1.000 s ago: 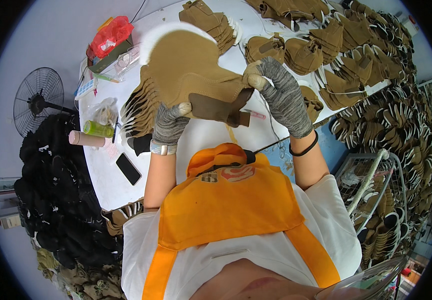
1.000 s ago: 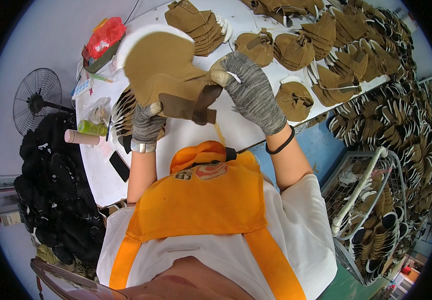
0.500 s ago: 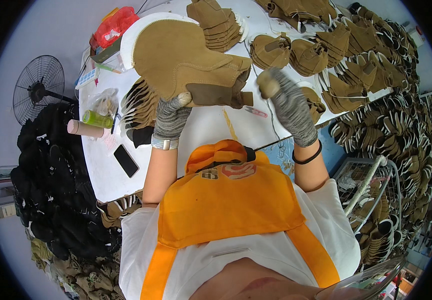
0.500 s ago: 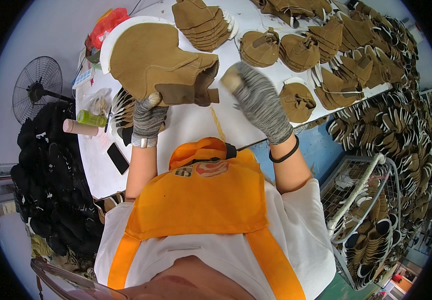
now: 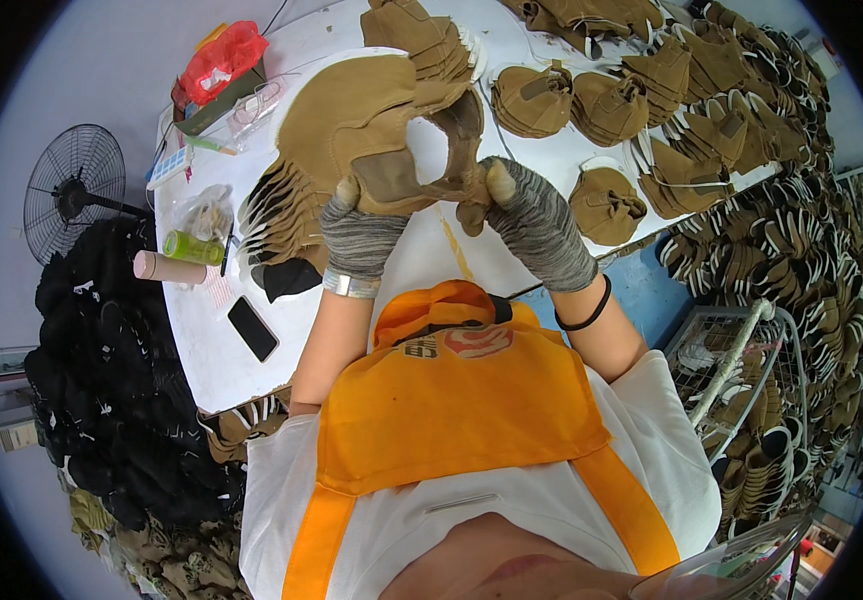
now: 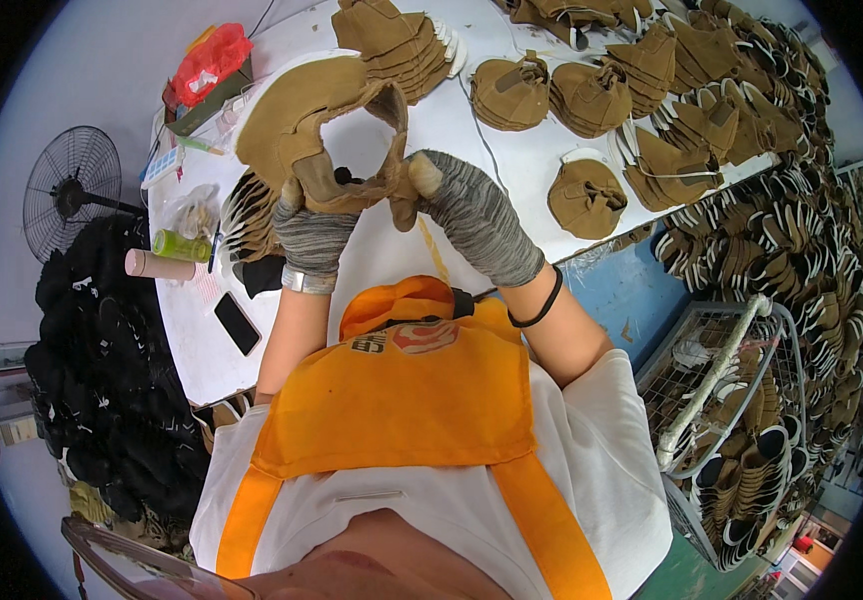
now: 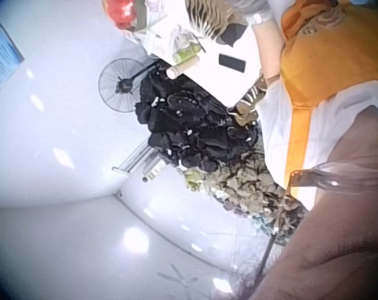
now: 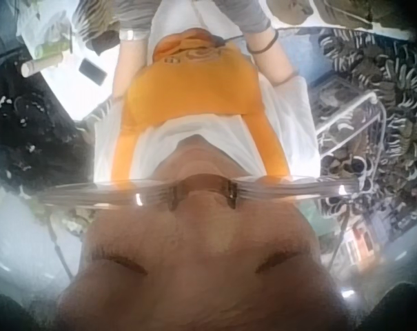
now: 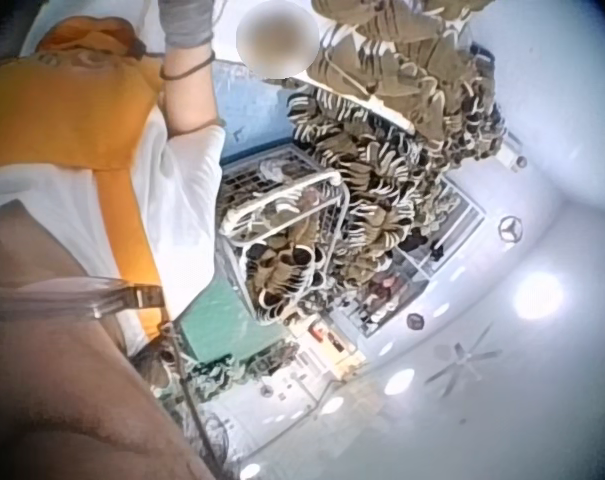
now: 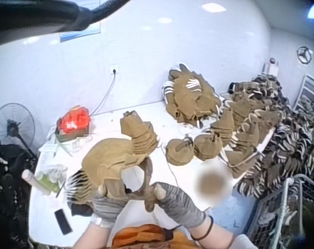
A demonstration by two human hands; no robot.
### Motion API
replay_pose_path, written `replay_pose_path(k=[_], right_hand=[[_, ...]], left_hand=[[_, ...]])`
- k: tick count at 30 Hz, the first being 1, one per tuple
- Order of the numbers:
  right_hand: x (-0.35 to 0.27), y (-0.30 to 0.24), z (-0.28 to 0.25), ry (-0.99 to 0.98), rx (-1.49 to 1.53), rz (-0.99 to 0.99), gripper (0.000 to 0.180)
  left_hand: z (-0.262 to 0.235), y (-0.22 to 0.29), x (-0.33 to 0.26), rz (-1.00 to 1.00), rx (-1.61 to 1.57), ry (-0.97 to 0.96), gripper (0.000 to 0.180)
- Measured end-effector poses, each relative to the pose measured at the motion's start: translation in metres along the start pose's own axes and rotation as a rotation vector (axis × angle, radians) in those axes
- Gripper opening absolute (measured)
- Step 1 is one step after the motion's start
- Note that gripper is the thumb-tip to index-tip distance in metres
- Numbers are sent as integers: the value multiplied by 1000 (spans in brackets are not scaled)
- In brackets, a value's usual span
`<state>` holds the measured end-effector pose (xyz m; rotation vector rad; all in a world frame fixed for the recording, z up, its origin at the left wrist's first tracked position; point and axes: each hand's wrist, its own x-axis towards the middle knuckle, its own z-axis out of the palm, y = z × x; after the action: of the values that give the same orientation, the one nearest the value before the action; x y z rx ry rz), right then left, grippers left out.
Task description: The person handles tan shoe uppers one at a time, using a trimming tool to remove excess threads from the material edges. They place the uppers into a stack on the table and move several uppers into a wire storage cart.
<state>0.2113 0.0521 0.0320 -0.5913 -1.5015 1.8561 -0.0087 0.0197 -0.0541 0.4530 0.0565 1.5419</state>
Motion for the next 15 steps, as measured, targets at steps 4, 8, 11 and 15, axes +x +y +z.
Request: replay_pose_path(k=[4,8,11,15], right_hand=[[2,3,6,-60,-18,-71,47],[6,13,0,24,96,39,41],[10,36,-22,96,60,179,43],[11,61,-27,201,128,286,48]], left_hand=[[-7,-7,7,14,-208,-106,54],[-31,-5,7,229,922,97,54],[-52,-3,5,281,1273,259,58],[-66,-6,4,301,1180,298,59]])
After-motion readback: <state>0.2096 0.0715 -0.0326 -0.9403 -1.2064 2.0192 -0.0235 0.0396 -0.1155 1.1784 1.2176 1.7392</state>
